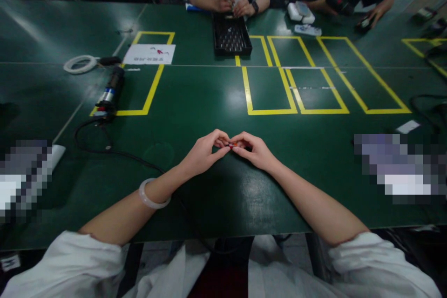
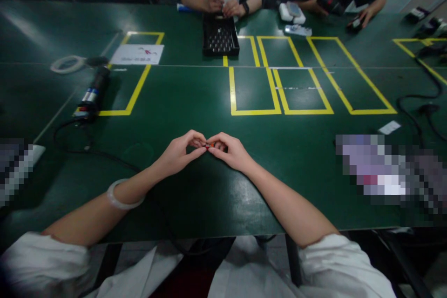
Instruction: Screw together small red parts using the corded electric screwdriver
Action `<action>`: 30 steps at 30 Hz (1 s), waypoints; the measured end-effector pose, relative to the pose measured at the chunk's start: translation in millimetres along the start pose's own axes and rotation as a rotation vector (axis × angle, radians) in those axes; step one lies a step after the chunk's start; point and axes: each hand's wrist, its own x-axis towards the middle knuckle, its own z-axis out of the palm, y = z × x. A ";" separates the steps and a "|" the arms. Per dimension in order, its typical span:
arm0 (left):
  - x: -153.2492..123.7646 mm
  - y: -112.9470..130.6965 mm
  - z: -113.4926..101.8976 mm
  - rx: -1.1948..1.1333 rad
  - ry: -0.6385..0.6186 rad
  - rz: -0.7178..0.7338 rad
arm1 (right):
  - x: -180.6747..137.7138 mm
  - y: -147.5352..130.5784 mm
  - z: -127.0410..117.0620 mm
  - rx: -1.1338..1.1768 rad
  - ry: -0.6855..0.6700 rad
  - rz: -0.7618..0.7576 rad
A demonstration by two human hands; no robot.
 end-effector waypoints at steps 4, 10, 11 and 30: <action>-4.1 -3.2 3.4 -0.055 0.001 -0.022 | 1.7 -2.2 4.2 0.208 0.026 0.084; -7.4 -0.2 7.8 0.108 0.002 0.107 | 3.8 -4.3 3.9 0.234 0.040 0.171; -8.0 0.2 8.3 0.142 0.009 0.129 | 3.8 -4.6 4.1 0.237 0.034 0.171; -4.3 -3.9 7.7 0.016 0.068 -0.011 | -2.2 -0.9 4.4 -0.142 0.019 -0.037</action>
